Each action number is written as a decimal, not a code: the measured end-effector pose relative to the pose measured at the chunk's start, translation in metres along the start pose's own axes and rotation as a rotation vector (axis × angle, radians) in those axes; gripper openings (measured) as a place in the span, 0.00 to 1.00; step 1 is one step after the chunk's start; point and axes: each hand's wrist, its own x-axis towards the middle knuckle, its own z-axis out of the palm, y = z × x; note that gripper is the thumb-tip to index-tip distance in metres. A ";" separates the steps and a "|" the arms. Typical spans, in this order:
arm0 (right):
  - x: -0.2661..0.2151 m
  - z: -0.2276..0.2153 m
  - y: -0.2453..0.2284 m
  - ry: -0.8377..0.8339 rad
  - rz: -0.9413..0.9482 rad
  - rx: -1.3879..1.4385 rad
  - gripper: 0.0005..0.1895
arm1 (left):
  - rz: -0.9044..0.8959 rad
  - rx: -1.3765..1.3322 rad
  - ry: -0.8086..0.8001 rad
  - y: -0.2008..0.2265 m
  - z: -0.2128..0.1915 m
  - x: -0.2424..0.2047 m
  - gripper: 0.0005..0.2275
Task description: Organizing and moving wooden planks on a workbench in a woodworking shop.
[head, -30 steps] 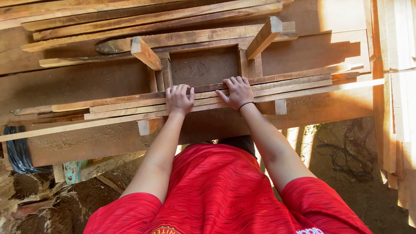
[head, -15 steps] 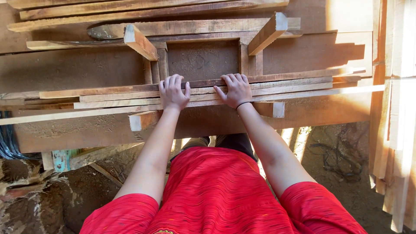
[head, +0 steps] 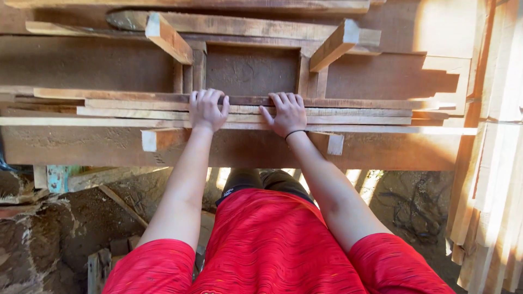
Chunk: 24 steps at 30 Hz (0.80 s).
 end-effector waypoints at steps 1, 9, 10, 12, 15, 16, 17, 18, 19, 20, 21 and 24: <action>0.000 0.001 0.000 -0.007 0.000 0.008 0.24 | -0.006 0.003 -0.008 -0.001 0.001 -0.001 0.11; -0.001 -0.001 0.000 0.038 -0.012 0.029 0.21 | -0.022 0.044 0.108 -0.001 0.002 -0.003 0.12; 0.000 -0.001 -0.001 0.034 -0.013 0.035 0.21 | -0.027 0.048 0.104 0.001 -0.003 -0.004 0.12; 0.000 -0.002 0.000 0.042 -0.016 0.030 0.21 | -0.043 0.056 0.125 0.007 -0.011 -0.003 0.12; 0.000 -0.002 -0.002 0.063 -0.007 0.027 0.21 | -0.046 0.047 0.071 -0.008 0.015 -0.008 0.14; 0.000 -0.003 -0.001 0.069 -0.001 0.030 0.21 | -0.039 0.053 0.071 -0.007 0.014 -0.007 0.14; 0.001 -0.004 -0.001 0.063 -0.002 0.030 0.20 | -0.049 0.045 0.061 -0.006 0.013 -0.007 0.13; 0.001 -0.005 -0.003 0.054 -0.002 0.032 0.20 | -0.059 0.039 0.047 -0.006 0.010 -0.008 0.13; 0.001 -0.004 -0.006 0.058 0.004 0.037 0.20 | -0.053 0.046 0.045 -0.008 0.007 -0.009 0.13; 0.001 -0.005 -0.005 0.058 0.003 0.029 0.19 | -0.052 0.040 0.068 -0.007 0.008 -0.008 0.12; 0.002 -0.005 -0.004 0.058 0.002 0.020 0.19 | -0.052 0.034 0.090 -0.005 0.009 -0.007 0.12; 0.003 -0.005 -0.005 0.048 0.011 0.023 0.18 | -0.053 0.028 0.084 -0.003 0.000 -0.005 0.11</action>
